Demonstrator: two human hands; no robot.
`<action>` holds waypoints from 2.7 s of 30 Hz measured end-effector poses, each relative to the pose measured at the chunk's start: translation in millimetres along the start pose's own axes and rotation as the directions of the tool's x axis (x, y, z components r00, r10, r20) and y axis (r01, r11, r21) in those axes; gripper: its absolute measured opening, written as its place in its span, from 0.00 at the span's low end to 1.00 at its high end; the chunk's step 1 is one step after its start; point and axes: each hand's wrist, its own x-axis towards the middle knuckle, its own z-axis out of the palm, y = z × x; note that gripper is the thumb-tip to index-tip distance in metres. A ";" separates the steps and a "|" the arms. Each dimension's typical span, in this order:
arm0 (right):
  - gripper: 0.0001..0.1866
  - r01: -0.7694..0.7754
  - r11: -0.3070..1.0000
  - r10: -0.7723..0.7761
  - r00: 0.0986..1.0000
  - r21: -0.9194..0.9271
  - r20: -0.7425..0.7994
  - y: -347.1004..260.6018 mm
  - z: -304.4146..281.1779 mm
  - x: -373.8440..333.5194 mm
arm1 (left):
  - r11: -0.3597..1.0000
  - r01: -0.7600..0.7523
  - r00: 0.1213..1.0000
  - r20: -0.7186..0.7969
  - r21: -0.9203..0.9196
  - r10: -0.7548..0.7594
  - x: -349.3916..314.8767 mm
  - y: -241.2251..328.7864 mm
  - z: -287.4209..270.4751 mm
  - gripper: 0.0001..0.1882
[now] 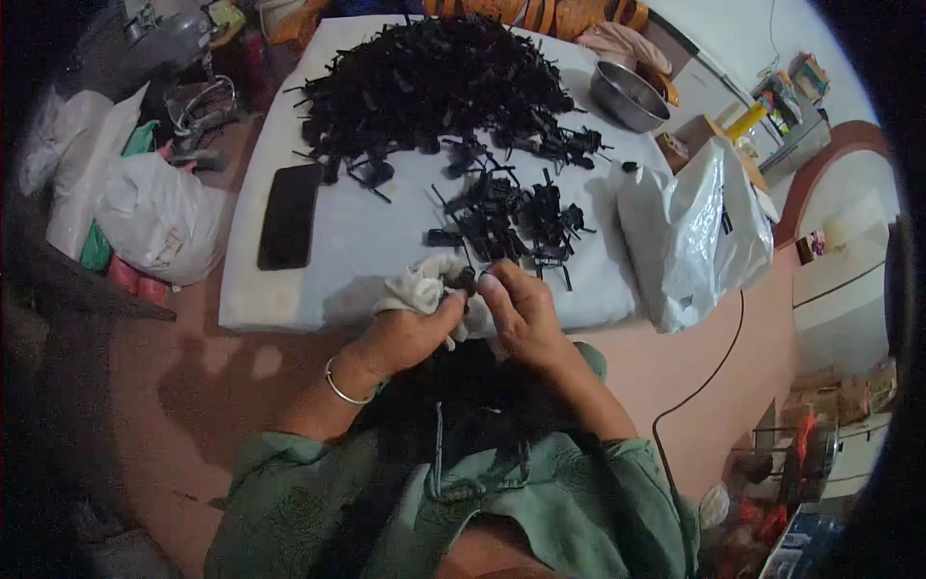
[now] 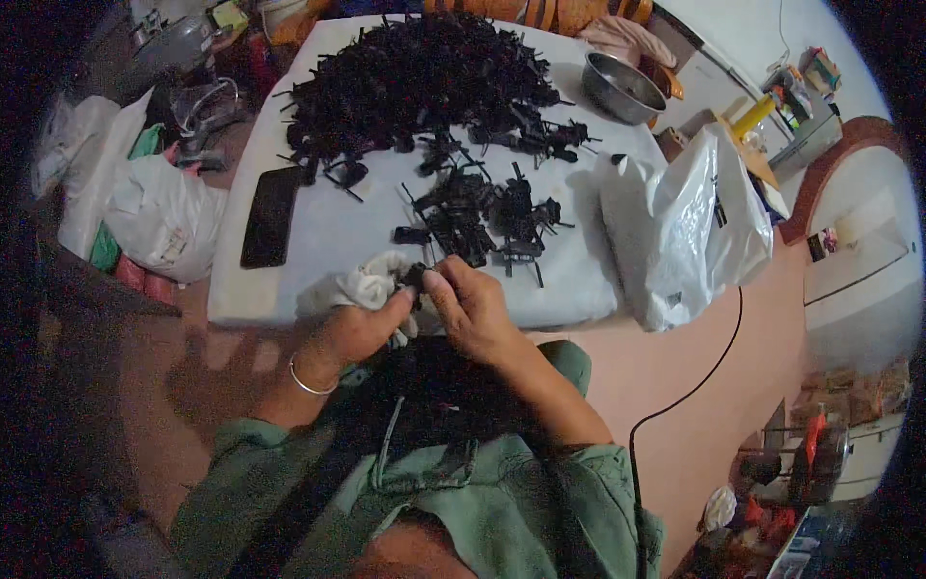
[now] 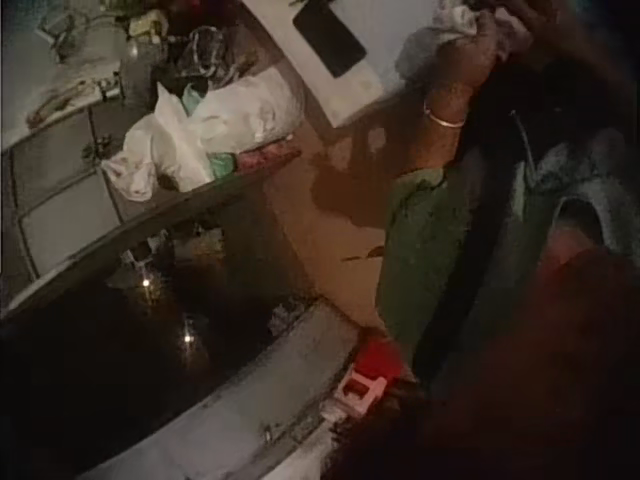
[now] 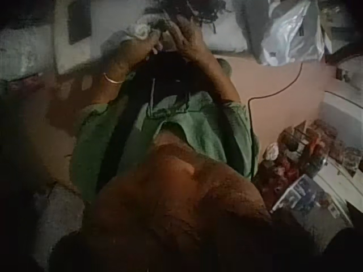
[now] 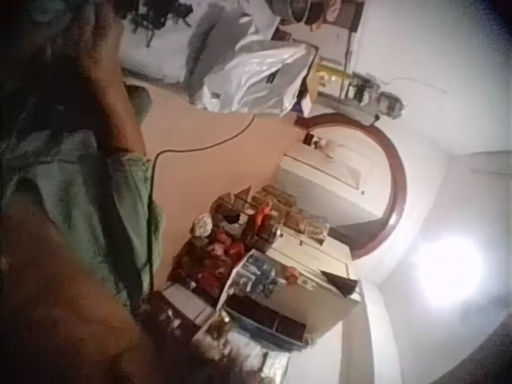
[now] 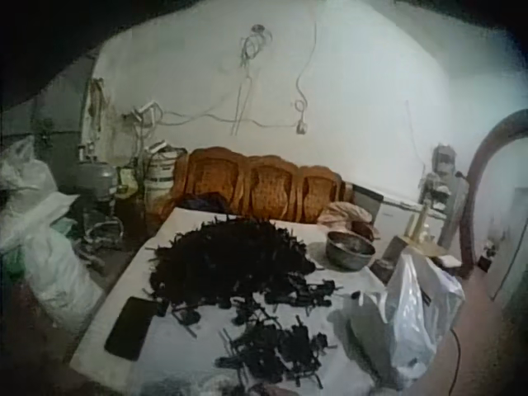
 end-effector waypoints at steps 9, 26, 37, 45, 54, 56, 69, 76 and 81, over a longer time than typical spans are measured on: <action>0.11 -0.076 0.997 0.081 0.982 -0.031 0.170 12.1 -16.6 -13.6 | 0.978 -0.070 0.997 0.005 0.194 0.071 0.5 11.1 18.6 0.13; 0.12 -0.201 0.960 0.164 0.968 0.193 0.190 27.9 -27.8 -30.6 | 0.999 0.014 0.999 0.040 -0.032 -0.013 -3.7 12.5 33.7 0.14; 0.13 -0.319 0.856 0.267 0.947 0.406 0.180 32.4 -11.9 -42.3 | 0.679 -0.363 0.905 0.067 0.638 0.420 -6.9 -1.0 45.0 0.11; 0.07 -0.159 0.987 0.141 0.946 0.037 0.292 36.9 -38.1 -40.9 | 0.996 0.029 0.999 -0.017 0.086 -0.027 3.6 10.1 36.6 0.16; 0.08 -0.185 0.948 0.134 0.970 0.257 0.204 42.5 -34.7 -42.6 | 0.963 -0.034 0.984 0.178 0.269 -0.015 -4.1 7.0 46.7 0.18; 0.09 -0.195 0.947 0.153 0.972 0.254 0.176 42.6 -29.5 -43.5 | 0.970 -0.032 0.991 0.131 0.240 0.000 -3.8 0.7 48.3 0.17; 0.14 -0.316 0.928 0.261 0.929 0.198 0.261 45.3 -26.2 -55.3 | 0.726 -0.389 0.916 0.154 0.567 0.371 -4.0 -9.2 58.5 0.09; 0.10 -0.226 0.762 0.101 0.967 -0.607 -0.233 78.7 -69.7 -37.0 | 0.677 -0.430 0.901 0.231 0.597 0.368 14.1 2.4 48.0 0.12; 0.07 -0.200 0.840 0.012 0.936 -0.504 -0.353 86.2 -78.6 -41.8 | 0.659 -0.381 0.924 0.302 0.649 0.236 15.4 -2.0 46.3 0.12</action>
